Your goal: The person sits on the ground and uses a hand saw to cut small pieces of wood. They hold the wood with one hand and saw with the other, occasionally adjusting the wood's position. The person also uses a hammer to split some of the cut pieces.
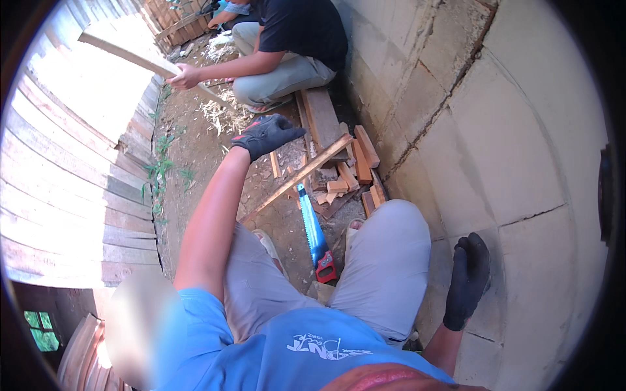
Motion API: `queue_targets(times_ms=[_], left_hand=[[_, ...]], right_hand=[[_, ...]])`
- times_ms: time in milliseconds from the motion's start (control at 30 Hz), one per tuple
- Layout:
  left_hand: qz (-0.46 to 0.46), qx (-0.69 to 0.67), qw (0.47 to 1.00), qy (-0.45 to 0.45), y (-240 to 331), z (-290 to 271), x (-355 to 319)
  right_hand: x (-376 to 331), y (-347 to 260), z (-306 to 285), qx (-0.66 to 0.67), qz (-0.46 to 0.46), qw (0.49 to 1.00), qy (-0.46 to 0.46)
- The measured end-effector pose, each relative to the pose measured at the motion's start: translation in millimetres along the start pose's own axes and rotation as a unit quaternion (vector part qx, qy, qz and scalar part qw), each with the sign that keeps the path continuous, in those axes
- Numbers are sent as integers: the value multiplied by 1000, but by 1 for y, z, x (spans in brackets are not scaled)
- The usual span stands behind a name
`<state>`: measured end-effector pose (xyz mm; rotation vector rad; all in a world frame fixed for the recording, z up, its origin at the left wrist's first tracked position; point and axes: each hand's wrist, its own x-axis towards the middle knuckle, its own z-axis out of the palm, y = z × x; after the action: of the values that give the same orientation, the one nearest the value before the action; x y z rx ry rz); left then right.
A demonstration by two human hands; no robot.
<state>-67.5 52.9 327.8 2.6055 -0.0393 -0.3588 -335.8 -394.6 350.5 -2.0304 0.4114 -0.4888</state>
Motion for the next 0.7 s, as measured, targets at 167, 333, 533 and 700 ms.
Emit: queue_targets(times_ms=[167,333,533,700], left_hand=[[7,-320,947,33,-24,-12,-95],[-65,31,997,-10,-90,32,-98],[-30,93,995,-30,-106,37,-71],[-29,111,993,-36,-96,40,-71]], right_hand=[[-19,-46,-3,6,-81,997,-3],[-30,-92,25,30,-190,980,-58],[-21,-97,134,75,-91,954,-276],[-17,-10,302,104,194,830,-513]])
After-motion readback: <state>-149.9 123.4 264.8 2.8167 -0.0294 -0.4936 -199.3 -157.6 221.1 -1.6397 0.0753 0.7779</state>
